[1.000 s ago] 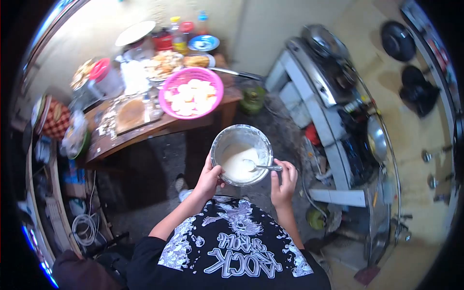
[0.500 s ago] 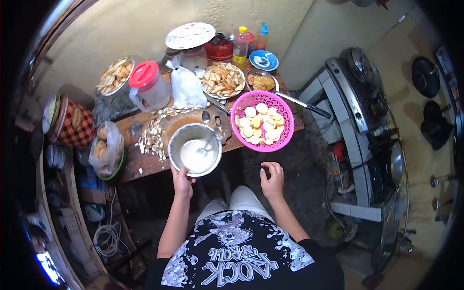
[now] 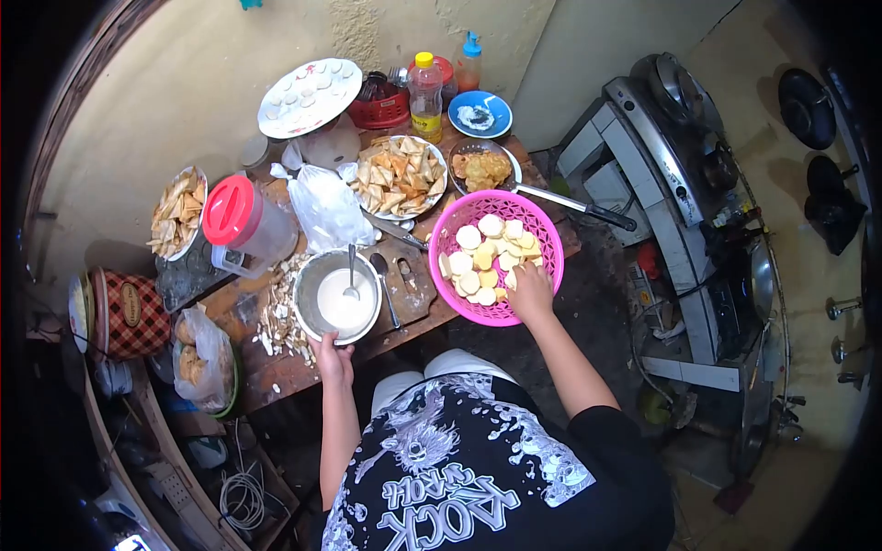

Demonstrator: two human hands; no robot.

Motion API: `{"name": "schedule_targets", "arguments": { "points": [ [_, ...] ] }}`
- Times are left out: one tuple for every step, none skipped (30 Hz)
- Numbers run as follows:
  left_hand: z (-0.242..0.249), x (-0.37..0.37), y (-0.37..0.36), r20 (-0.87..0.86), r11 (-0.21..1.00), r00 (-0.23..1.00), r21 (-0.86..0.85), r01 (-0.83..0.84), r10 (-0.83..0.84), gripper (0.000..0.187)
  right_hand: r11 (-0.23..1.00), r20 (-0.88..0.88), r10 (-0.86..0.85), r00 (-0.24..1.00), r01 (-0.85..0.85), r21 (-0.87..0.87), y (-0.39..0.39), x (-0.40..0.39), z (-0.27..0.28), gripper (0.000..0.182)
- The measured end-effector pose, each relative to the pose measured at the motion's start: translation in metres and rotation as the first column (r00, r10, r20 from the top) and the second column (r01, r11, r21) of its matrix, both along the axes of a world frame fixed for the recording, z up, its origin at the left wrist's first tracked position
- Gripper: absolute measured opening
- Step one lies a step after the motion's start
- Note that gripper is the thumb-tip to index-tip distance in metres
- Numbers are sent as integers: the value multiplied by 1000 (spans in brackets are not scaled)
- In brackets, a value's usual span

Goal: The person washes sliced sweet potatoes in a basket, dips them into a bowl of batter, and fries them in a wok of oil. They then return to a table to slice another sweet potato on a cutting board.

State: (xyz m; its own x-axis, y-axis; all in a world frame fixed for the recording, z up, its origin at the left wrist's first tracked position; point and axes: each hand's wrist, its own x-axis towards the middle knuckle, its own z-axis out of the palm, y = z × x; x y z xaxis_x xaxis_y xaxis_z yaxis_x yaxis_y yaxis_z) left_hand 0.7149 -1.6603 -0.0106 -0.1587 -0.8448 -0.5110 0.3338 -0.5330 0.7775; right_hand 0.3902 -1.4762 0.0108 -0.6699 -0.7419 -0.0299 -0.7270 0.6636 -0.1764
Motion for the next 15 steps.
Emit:
{"name": "schedule_targets", "arguments": {
  "points": [
    [2,0,-1,2,1000,1000,14,6,-6,66,998,31,-25,999,23,50,-6,1,-4,32],
    [5,1,0,4,999,1000,31,11,-11,66,994,60,-50,997,44,102,-9,0,-9,33],
    [7,1,0,15,999,1000,31,20,-21,67,995,62,-66,996,61,83,-12,-2,-14,35],
    [8,0,0,19,999,999,33,26,-26,67,995,97,-89,991,83,63,-12,-4,-16,36],
    [9,0,-1,24,999,999,35,32,-33,67,993,134,-112,985,107,44,-13,-3,-8,36],
    [9,2,-2,30,999,999,35,41,-42,67,991,171,-136,976,133,25,-15,-2,-4,37],
    [9,4,-4,42,996,996,44,75,-77,66,990,188,-135,973,140,-14,-15,-1,-4,37],
    [9,6,-7,52,993,992,54,109,-112,66,988,203,-133,970,146,-51,-13,-2,-4,37],
    [9,8,-8,62,988,987,64,143,-147,65,984,218,-131,967,154,-89,-10,-3,-5,37],
    [12,9,-10,72,982,981,79,172,-178,65,977,242,-168,956,194,-87,-9,-3,-5,35],
    [14,10,-13,80,976,975,90,199,-206,65,969,266,-201,943,231,-88,-11,-5,-5,33],
    [18,10,-18,90,969,968,96,225,-234,64,959,290,-233,928,269,-92,-13,-6,-7,32],
    [21,10,-21,97,965,962,88,248,-256,64,947,258,-248,934,290,-141,-14,-7,-7,30],
    [20,12,-24,102,961,957,84,263,-271,64,928,300,-291,908,344,-140,-14,-6,-4,31],
    [16,14,-27,106,957,952,81,280,-287,65,908,308,-303,902,372,-195,-13,-6,-8,30]
  ]
}}
